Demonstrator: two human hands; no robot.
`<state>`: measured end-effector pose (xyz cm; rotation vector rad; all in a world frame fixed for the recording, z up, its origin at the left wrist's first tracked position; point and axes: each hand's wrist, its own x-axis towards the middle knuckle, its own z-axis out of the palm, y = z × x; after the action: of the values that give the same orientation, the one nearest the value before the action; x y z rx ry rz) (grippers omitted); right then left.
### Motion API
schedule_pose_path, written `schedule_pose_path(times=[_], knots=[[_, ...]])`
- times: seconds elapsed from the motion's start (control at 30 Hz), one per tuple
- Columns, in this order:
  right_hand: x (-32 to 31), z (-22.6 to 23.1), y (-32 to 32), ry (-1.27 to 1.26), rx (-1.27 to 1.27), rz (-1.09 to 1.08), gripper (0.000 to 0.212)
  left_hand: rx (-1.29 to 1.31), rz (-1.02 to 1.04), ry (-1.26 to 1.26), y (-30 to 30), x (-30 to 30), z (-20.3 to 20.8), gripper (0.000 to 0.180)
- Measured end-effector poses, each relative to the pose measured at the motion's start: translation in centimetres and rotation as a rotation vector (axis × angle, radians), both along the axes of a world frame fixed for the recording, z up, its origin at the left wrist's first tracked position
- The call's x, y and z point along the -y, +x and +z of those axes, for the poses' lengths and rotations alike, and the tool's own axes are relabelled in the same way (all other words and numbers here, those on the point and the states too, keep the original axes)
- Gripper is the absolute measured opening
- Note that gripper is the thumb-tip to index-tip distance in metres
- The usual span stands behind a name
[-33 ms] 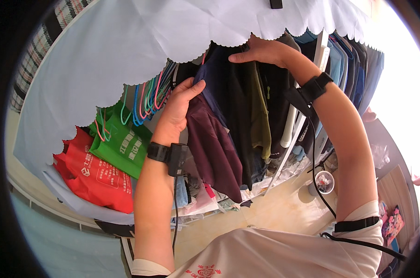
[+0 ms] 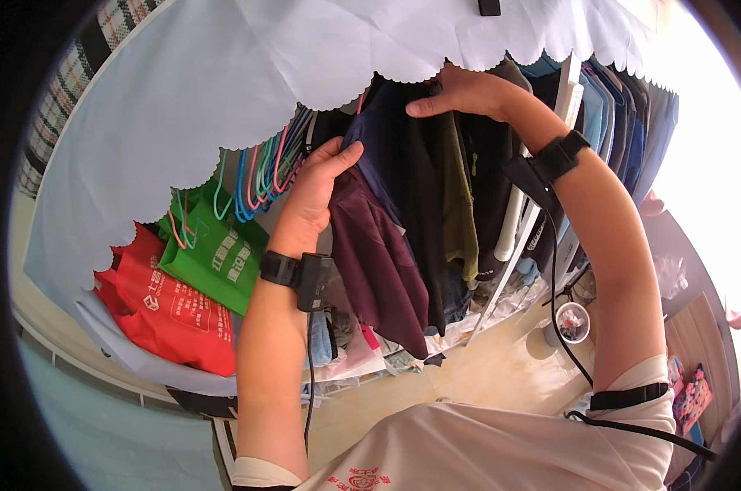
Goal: The person repeatedly takes garments from a clothing rack, unfolds them, and folds them by hand into neat rectangles, placing each folded item onto a stack on the bed. The person handles several different garments including shirts and pants, folding each one individually.
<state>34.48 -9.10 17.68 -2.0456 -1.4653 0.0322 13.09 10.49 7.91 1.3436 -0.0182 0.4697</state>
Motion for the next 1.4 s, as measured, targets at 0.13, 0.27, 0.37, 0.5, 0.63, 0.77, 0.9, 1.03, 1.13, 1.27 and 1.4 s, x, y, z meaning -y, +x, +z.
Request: schedule_pose_path(times=[0.13,0.27,0.37,0.5,0.63,0.77,0.9,1.03,1.13,1.27,1.4], knots=[[0.7,-0.1,-0.3,0.006,0.057,0.015,0.106,0.0,0.036,-0.035,-0.2,0.4,0.0,0.015],[1.9,0.1,-0.8,0.023,0.212,-0.026,0.09,0.004,0.075,-0.004,-0.3,1.2,0.2,0.009],[2.3,0.1,-1.3,-0.091,0.321,-0.068,0.073,0.007,0.073,0.003,-0.3,1.5,0.2,0.009],[3.3,-1.3,-1.8,0.084,0.376,-0.009,0.065,0.012,0.095,0.047,-0.1,1.4,-0.4,0.01],[4.5,-1.5,-1.5,0.13,0.428,0.095,0.059,0.007,0.081,0.103,0.0,0.6,-0.8,0.016],[4.7,-3.3,-2.0,0.157,0.381,0.042,0.04,-0.002,0.078,0.099,-0.2,0.6,-0.7,0.02],[4.4,-6.6,-2.9,0.249,0.646,-0.158,0.025,0.009,0.156,0.091,-0.4,1.8,-0.5,0.013],[4.0,-9.4,-3.8,0.372,0.788,-0.287,0.012,0.031,0.172,0.078,-0.4,2.9,-0.1,0.012],[3.7,-10.6,-4.0,0.471,0.788,-0.318,0.01,0.064,0.218,0.078,-0.2,3.3,-0.5,0.014],[3.3,-12.1,-3.7,0.616,0.785,-0.301,0.014,0.103,0.333,0.202,0.4,3.1,-1.2,0.025],[2.2,-14.4,-3.2,0.649,0.762,-0.313,0.016,0.188,0.571,0.409,0.8,3.5,-2.1,0.036]])
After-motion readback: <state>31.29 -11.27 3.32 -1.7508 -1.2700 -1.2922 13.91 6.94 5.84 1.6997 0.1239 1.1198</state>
